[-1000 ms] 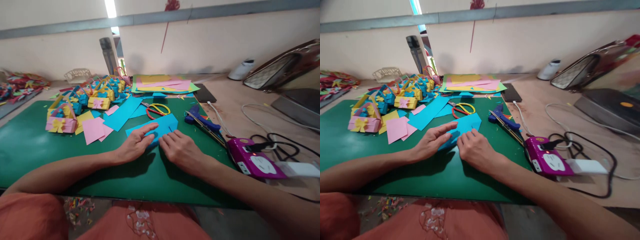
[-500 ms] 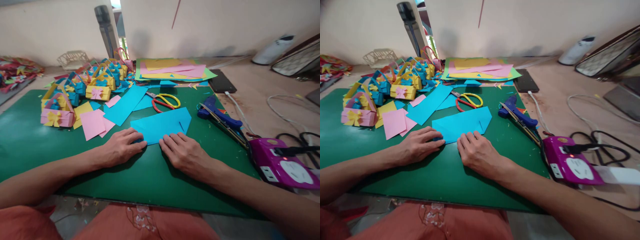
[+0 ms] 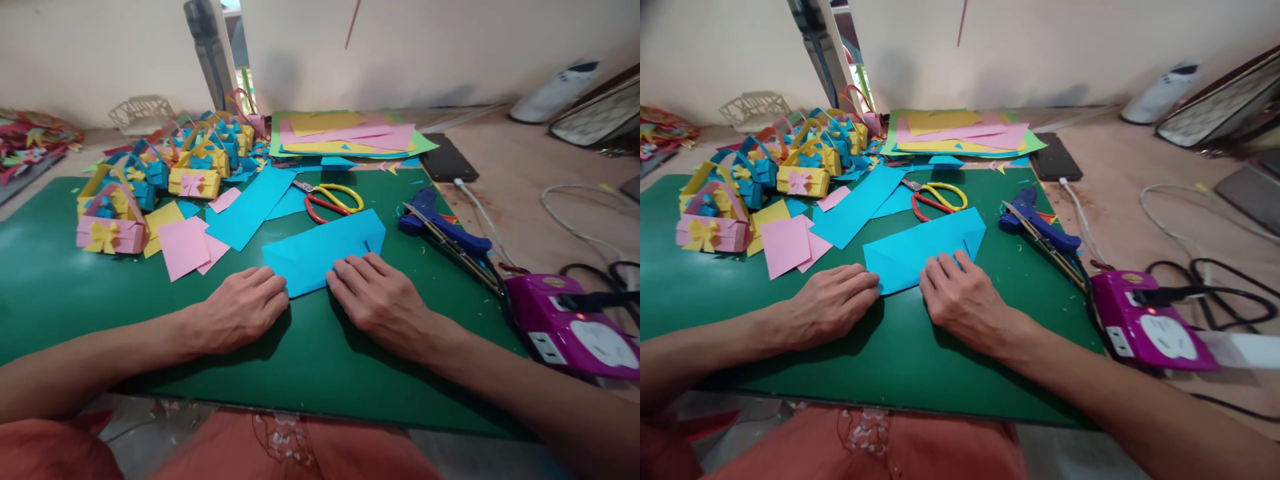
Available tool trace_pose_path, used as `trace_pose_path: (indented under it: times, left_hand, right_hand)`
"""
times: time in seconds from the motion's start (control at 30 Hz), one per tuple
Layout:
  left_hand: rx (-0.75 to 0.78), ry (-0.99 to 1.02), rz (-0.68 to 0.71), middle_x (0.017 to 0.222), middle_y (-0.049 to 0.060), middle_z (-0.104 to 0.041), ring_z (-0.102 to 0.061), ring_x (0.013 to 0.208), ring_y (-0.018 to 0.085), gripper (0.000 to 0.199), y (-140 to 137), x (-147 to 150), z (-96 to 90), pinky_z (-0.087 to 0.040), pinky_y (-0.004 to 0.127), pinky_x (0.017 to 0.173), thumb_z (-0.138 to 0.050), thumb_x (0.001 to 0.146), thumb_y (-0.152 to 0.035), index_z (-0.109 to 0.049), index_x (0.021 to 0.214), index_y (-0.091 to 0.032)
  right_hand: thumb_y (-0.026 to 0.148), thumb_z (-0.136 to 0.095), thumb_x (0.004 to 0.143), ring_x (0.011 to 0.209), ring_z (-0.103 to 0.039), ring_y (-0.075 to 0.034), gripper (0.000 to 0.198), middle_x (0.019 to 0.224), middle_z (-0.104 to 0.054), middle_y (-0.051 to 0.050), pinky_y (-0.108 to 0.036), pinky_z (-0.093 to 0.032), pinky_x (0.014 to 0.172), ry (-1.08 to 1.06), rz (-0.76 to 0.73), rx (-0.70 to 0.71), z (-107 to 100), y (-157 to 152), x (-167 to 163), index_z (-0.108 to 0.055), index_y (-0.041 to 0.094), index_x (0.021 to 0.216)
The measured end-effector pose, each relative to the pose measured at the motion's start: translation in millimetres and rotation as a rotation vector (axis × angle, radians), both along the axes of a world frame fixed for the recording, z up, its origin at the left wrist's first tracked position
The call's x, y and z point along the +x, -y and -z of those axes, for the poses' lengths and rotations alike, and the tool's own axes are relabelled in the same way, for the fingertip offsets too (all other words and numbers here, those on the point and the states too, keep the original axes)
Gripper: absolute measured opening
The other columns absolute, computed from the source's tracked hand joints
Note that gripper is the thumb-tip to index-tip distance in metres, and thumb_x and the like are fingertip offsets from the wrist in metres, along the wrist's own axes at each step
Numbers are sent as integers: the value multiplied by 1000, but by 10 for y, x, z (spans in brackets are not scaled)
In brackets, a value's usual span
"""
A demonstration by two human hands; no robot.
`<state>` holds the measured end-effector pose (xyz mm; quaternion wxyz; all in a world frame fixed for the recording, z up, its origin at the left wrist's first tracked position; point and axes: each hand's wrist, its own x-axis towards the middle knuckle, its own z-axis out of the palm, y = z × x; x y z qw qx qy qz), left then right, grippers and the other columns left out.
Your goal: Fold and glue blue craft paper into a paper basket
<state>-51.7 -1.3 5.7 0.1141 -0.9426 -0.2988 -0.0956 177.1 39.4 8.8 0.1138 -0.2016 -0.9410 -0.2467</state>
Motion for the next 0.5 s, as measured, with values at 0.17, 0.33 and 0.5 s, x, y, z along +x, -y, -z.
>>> trace_pose_path:
  times: [0.17,0.33,0.5]
  left_hand:
    - [-50,222,-3,73,5,-59,-49,64,14,19,38,129,57,-41,26,59,-39,88,-13,-52,74,-14]
    - [-74,309,35,68,4,-59,-49,60,13,16,88,281,43,-40,26,56,-41,86,-12,-51,74,-15]
    - [-69,260,50,77,4,-61,-55,67,15,17,47,378,59,-43,28,58,-47,88,-29,-53,90,-14]
  right_hand:
    - [14,-45,86,66,-48,-17,20,67,-59,-5,-29,-36,62,-134,-98,-105,10,150,12,-64,11,85]
    - [13,-42,87,59,-45,-15,25,59,-55,-3,-28,-34,57,-188,-120,-140,43,216,78,-65,13,76]
    - [11,-38,87,64,-49,-15,29,66,-61,-5,-27,-37,60,-223,-63,-271,65,224,166,-64,13,75]
